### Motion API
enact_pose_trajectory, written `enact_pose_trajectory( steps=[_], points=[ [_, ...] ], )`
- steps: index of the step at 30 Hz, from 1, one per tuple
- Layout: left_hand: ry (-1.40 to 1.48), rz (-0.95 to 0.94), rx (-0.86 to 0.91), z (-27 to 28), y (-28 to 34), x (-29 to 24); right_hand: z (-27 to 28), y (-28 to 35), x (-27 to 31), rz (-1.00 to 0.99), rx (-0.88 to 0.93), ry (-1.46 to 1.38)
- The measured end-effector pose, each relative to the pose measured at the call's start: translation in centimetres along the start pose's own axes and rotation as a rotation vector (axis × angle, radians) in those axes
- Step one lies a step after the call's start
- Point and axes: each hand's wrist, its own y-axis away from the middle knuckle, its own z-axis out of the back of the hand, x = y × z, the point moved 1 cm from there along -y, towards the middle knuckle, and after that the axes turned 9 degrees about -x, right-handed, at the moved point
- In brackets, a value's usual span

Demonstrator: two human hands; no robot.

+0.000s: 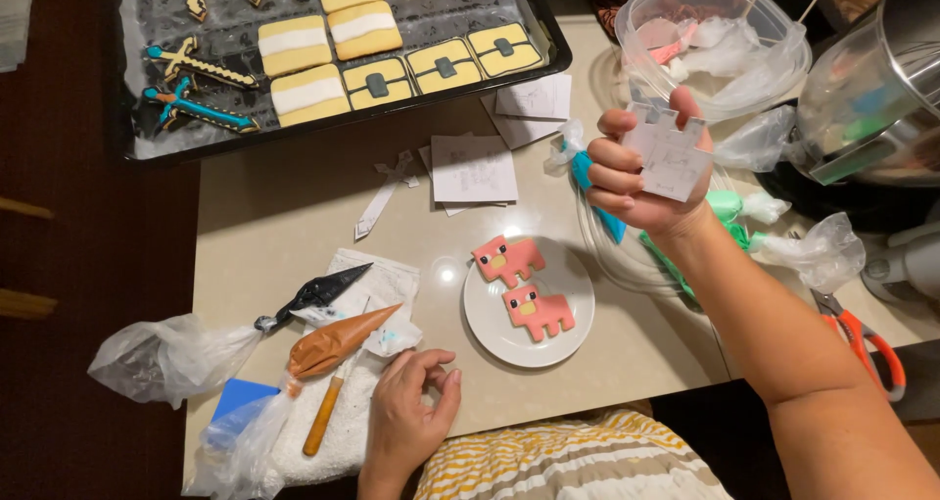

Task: Decorate Minecraft-themed character cookies using colored icing bags and a scribe tool.

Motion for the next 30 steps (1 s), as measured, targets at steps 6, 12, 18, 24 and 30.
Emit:
enact_pose_trajectory(
  steps=[6,12,18,24,30],
  points=[
    [0.000,-0.006,0.001,-0.1,0.1,0.2,-0.5,1.7,0.4,0.130,-0.069,0.145],
    [-0.016,-0.002,0.002,-0.1,0.1,0.2,-1.2,2.5,1.2,0.377,-0.240,0.386],
    [-0.015,-0.023,-0.001,0.0,0.1,0.1,1.9,3.6,3.0,0.491,-0.249,0.299],
    [-0.017,-0.027,0.001,-0.1,0.0,0.2,1.4,3.8,3.3,0.689,-0.192,0.373],
    [-0.020,-0.031,0.001,-0.1,0.1,0.2,1.1,4.9,2.8,0.821,-0.216,0.471]
  ],
)
